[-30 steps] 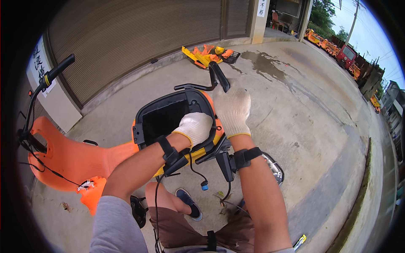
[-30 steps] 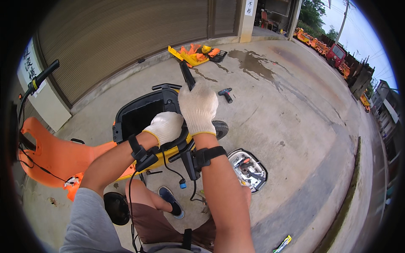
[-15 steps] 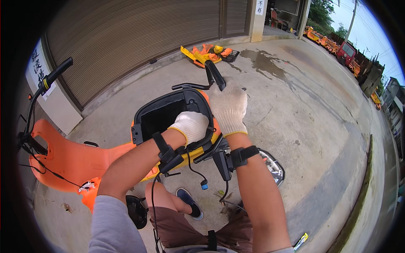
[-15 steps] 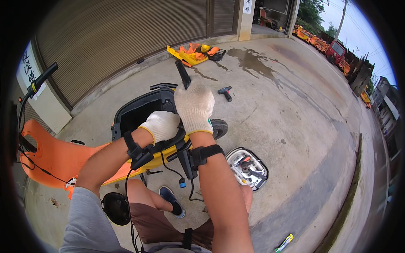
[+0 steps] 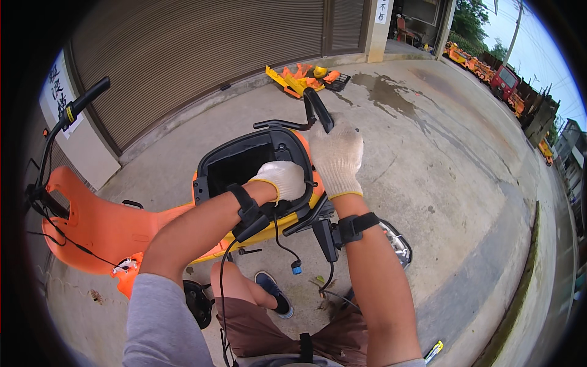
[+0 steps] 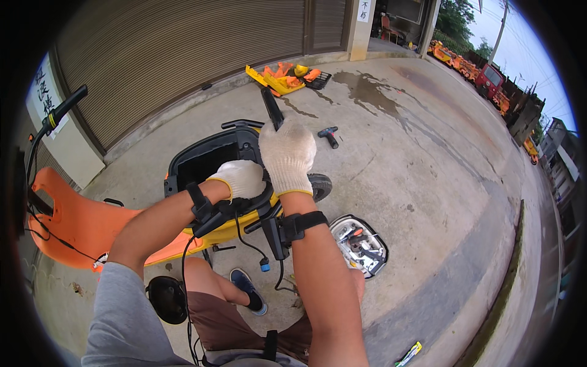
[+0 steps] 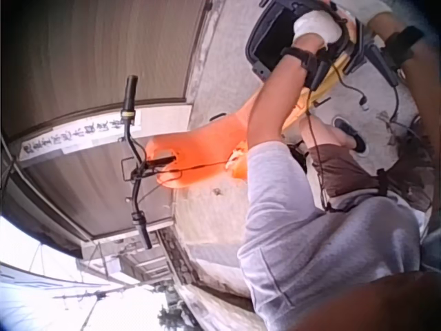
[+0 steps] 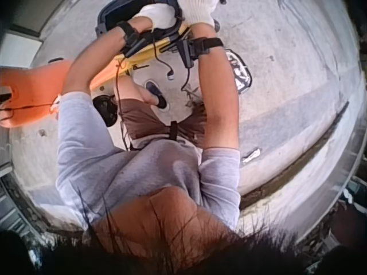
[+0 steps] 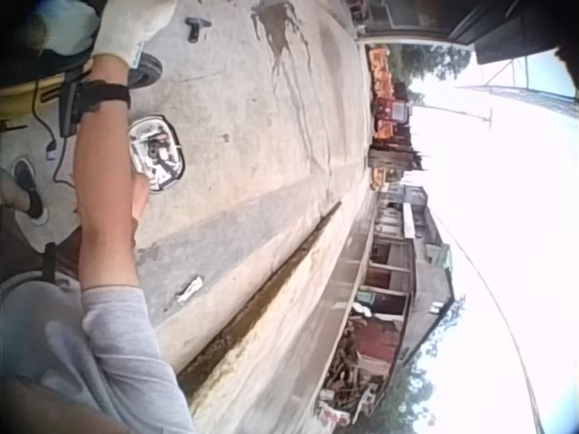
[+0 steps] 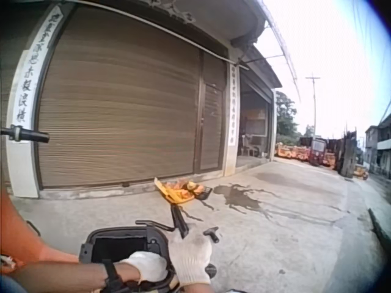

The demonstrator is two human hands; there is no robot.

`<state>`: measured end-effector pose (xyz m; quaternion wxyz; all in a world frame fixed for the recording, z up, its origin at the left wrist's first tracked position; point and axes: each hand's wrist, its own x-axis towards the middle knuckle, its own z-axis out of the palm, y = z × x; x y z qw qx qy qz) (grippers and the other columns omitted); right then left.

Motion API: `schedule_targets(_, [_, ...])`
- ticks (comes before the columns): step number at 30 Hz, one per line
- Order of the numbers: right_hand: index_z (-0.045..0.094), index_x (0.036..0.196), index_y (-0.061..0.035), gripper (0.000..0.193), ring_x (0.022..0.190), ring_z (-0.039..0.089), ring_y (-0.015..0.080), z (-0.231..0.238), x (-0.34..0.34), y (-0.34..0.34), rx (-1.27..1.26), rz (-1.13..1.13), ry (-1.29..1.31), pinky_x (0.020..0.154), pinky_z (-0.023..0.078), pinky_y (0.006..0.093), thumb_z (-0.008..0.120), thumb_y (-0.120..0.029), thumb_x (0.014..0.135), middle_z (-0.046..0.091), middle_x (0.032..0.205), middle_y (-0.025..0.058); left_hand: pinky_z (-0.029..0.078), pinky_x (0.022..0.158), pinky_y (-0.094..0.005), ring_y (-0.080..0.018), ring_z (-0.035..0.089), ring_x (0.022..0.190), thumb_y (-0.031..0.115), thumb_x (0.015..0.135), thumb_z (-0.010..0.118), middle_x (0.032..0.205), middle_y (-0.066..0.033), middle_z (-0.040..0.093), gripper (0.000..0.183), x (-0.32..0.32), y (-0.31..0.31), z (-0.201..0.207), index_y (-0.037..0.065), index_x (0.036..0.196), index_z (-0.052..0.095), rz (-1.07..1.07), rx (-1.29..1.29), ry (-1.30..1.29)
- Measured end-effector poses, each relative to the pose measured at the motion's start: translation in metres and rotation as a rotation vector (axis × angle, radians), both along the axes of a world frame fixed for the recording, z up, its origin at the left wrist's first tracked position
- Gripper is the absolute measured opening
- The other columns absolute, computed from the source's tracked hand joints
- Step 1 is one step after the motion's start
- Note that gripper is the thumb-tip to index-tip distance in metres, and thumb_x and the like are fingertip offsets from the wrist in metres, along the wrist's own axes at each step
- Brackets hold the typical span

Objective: Working on the electrical components and battery compartment of an orange electric scooter.

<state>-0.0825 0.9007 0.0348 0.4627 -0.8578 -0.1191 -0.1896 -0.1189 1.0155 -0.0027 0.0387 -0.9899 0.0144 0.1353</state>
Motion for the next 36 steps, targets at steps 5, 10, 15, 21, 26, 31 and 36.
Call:
schedule_targets(5, [0.071, 0.101, -0.0052, 0.028, 0.085, 0.070, 0.0397, 0.003, -0.002, -0.001, 0.005, 0.006, -0.002, 0.077, 0.056, 0.0468, 0.063, -0.028, 0.086, 0.071, 0.085, 0.0211, 0.057, 0.078, -0.0438, -0.0347, 0.071, 0.095, 0.023, 0.088, 0.055, 0.103, -0.0190, 0.073, 0.033, -0.006, -0.004, 0.005, 0.004, 0.106, 0.074, 0.008, -0.003, -0.023])
schedule_targets(10, [0.070, 0.102, -0.0057, 0.028, 0.086, 0.070, 0.0397, 0.002, -0.003, -0.001, 0.006, 0.005, 0.003, 0.078, 0.055, 0.0467, 0.062, -0.028, 0.086, 0.071, 0.086, 0.0206, 0.057, 0.079, -0.0432, -0.0346, 0.071, 0.095, 0.020, 0.088, 0.053, 0.104, -0.0176, 0.073, 0.037, -0.015, 0.003, 0.013, 0.005, 0.119, 0.066, -0.043, 0.046, -0.005])
schedule_targets(15, [0.070, 0.103, -0.0058, 0.029, 0.088, 0.070, 0.0398, 0.001, -0.001, -0.001, 0.010, 0.004, 0.011, 0.080, 0.055, 0.0469, 0.062, -0.028, 0.086, 0.071, 0.087, 0.0207, 0.057, 0.078, -0.0438, -0.0340, 0.072, 0.094, 0.019, 0.088, 0.054, 0.103, -0.0173, 0.073, 0.035, -0.011, 0.004, 0.007, 0.004, 0.116, 0.067, -0.070, 0.026, 0.009])
schedule_targets(21, [0.070, 0.101, -0.0049, 0.029, 0.084, 0.070, 0.0405, 0.000, -0.001, 0.000, -0.008, 0.011, -0.002, 0.077, 0.056, 0.0471, 0.062, -0.029, 0.086, 0.071, 0.084, 0.0219, 0.056, 0.079, -0.0446, -0.0368, 0.070, 0.090, 0.030, 0.091, 0.051, 0.095, -0.0217, 0.072, 0.037, -0.008, 0.003, -0.005, 0.000, 0.103, 0.071, -0.068, 0.063, -0.022])
schedule_targets(26, [0.070, 0.101, -0.0044, 0.030, 0.085, 0.070, 0.0407, 0.000, -0.001, 0.000, 0.024, -0.006, 0.006, 0.077, 0.056, 0.0471, 0.062, -0.030, 0.086, 0.071, 0.084, 0.0220, 0.056, 0.078, -0.0461, -0.0387, 0.070, 0.089, 0.032, 0.091, 0.050, 0.093, -0.0221, 0.072, 0.040, -0.009, 0.009, -0.003, 0.000, 0.104, 0.069, 0.056, -0.142, -0.070])
schedule_targets(31, [0.070, 0.101, -0.0046, 0.030, 0.084, 0.070, 0.0403, 0.001, -0.001, 0.000, 0.008, -0.015, -0.012, 0.076, 0.055, 0.0474, 0.063, -0.029, 0.086, 0.071, 0.083, 0.0218, 0.055, 0.077, -0.0468, -0.0381, 0.070, 0.090, 0.029, 0.092, 0.048, 0.094, -0.0216, 0.071, 0.040, -0.015, 0.016, 0.002, 0.001, 0.118, 0.061, 0.002, -0.072, -0.054])
schedule_targets(36, [0.070, 0.101, -0.0045, 0.029, 0.082, 0.070, 0.0405, 0.001, -0.002, 0.000, 0.021, -0.015, -0.005, 0.075, 0.055, 0.0477, 0.063, -0.028, 0.086, 0.070, 0.081, 0.0215, 0.056, 0.077, -0.0455, -0.0369, 0.070, 0.088, 0.029, 0.092, 0.050, 0.092, -0.0203, 0.072, 0.037, -0.011, 0.010, -0.004, 0.001, 0.113, 0.064, -0.093, -0.010, -0.072])
